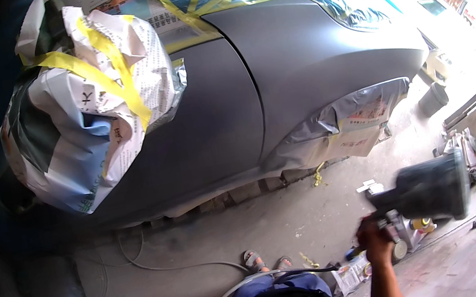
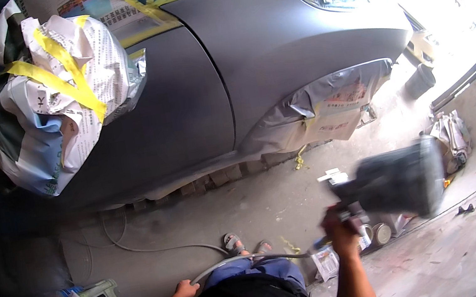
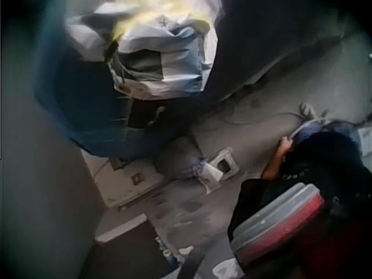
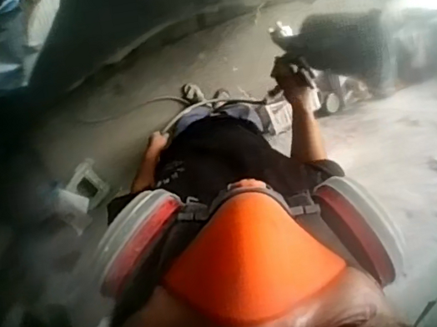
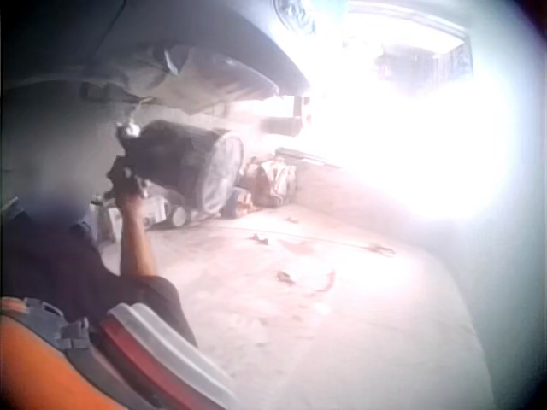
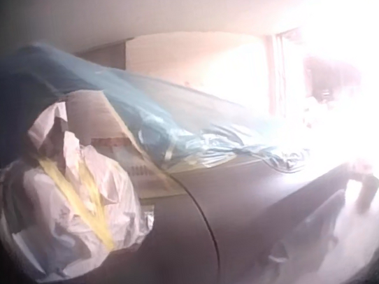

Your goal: The person uses a spray gun to apply gray paint to the front fender of a car. They repeatedly pause to touch and feel the painted surface with their hand, checking the finish before resuming spraying.

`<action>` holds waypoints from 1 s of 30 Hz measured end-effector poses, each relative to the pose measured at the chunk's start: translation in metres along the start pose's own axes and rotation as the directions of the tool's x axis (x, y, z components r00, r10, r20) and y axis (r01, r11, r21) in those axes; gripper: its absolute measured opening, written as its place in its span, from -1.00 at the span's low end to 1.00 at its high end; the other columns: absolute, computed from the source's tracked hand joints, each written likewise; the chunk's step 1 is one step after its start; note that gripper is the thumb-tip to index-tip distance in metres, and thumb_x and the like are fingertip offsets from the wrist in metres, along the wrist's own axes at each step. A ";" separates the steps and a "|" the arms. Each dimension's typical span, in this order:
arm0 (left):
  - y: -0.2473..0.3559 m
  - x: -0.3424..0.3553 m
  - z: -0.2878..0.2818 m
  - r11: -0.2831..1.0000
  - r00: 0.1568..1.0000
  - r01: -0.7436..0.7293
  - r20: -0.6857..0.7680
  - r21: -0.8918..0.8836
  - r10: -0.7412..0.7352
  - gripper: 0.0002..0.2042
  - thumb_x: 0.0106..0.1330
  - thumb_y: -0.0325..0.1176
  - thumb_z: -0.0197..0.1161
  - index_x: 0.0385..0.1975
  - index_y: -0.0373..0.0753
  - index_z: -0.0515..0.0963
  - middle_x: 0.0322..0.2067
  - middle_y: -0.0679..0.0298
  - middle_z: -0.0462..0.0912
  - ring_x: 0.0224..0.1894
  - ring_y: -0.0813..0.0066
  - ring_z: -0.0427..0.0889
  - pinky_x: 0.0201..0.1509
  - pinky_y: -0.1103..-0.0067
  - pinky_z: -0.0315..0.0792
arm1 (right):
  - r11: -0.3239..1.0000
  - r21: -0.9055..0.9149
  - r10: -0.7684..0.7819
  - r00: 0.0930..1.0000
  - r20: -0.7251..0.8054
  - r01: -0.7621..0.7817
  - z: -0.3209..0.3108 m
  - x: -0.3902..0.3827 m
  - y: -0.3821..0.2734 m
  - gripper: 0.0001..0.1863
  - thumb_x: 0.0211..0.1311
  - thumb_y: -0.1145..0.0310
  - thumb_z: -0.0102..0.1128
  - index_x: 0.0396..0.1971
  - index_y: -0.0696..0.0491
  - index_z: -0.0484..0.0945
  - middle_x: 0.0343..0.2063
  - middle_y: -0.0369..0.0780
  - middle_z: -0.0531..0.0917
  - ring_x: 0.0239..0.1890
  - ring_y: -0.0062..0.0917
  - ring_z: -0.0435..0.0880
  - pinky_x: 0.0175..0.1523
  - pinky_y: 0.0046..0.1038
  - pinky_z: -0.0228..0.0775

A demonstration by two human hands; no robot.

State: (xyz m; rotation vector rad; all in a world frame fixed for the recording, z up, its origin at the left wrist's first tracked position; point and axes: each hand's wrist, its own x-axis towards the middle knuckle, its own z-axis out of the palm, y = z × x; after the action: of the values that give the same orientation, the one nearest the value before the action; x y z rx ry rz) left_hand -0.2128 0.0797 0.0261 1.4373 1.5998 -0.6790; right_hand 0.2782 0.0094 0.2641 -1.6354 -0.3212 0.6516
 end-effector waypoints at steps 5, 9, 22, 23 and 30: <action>-0.005 -0.021 0.008 0.999 0.999 0.032 -0.023 0.042 -0.031 -0.43 0.11 -0.01 0.22 0.01 -0.35 0.49 0.01 -0.06 0.52 0.09 0.07 0.49 0.19 0.37 0.34 | 0.995 0.097 0.030 0.907 -0.419 0.012 -0.057 0.025 0.013 -0.72 0.36 0.05 -0.02 -0.08 -0.15 0.50 -0.64 -0.44 0.50 -0.68 -0.83 0.33 -0.63 -0.71 0.09; -0.016 -0.040 0.008 0.988 0.998 0.062 -0.034 0.138 -0.057 -0.45 0.13 0.00 0.21 0.00 -0.33 0.50 0.01 -0.06 0.52 0.10 0.08 0.48 0.19 0.36 0.34 | 0.981 0.163 0.157 0.934 -0.320 -0.109 -0.029 0.014 0.050 -0.75 0.35 0.05 0.00 -0.26 -0.11 0.52 -0.67 -0.44 0.47 -0.68 -0.83 0.35 -0.62 -0.72 0.10; -0.064 -0.025 -0.022 0.915 0.985 -0.011 0.162 0.403 -0.060 -0.50 0.17 0.02 0.17 -0.01 -0.22 0.50 -0.01 0.06 0.55 0.08 0.12 0.50 0.14 0.33 0.38 | 0.996 -0.008 -0.085 0.995 0.056 0.086 0.055 -0.040 0.156 -0.83 0.24 0.20 0.16 -0.33 -0.03 0.47 -0.59 -0.39 0.49 -0.62 -0.75 0.42 -0.54 -0.65 0.20; -0.066 -0.017 -0.024 0.926 0.981 -0.076 0.196 0.371 0.002 -0.50 0.18 0.02 0.16 -0.05 -0.27 0.50 -0.05 0.00 0.56 0.05 0.07 0.51 0.12 0.31 0.38 | 0.998 0.042 -0.033 0.991 -0.131 0.038 0.049 -0.030 0.151 -0.82 0.25 0.18 0.16 -0.33 -0.04 0.47 -0.61 -0.39 0.49 -0.64 -0.76 0.41 -0.57 -0.66 0.19; -0.109 0.016 -0.051 0.921 0.955 -0.243 0.239 0.305 0.173 -0.41 0.21 0.06 0.15 -0.04 -0.44 0.46 -0.11 -0.20 0.54 0.04 -0.05 0.50 0.11 0.31 0.36 | 0.986 -0.029 0.130 0.864 -0.486 -0.165 0.063 -0.012 0.204 -0.72 0.29 0.06 0.08 -0.44 -0.04 0.46 -0.70 -0.39 0.47 -0.71 -0.75 0.38 -0.63 -0.61 0.16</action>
State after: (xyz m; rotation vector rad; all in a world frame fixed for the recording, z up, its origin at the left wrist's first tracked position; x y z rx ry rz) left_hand -0.3305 0.1104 0.0215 1.6893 1.1861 -0.9706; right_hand 0.2003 0.0173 0.0650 -1.8397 0.1527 0.3240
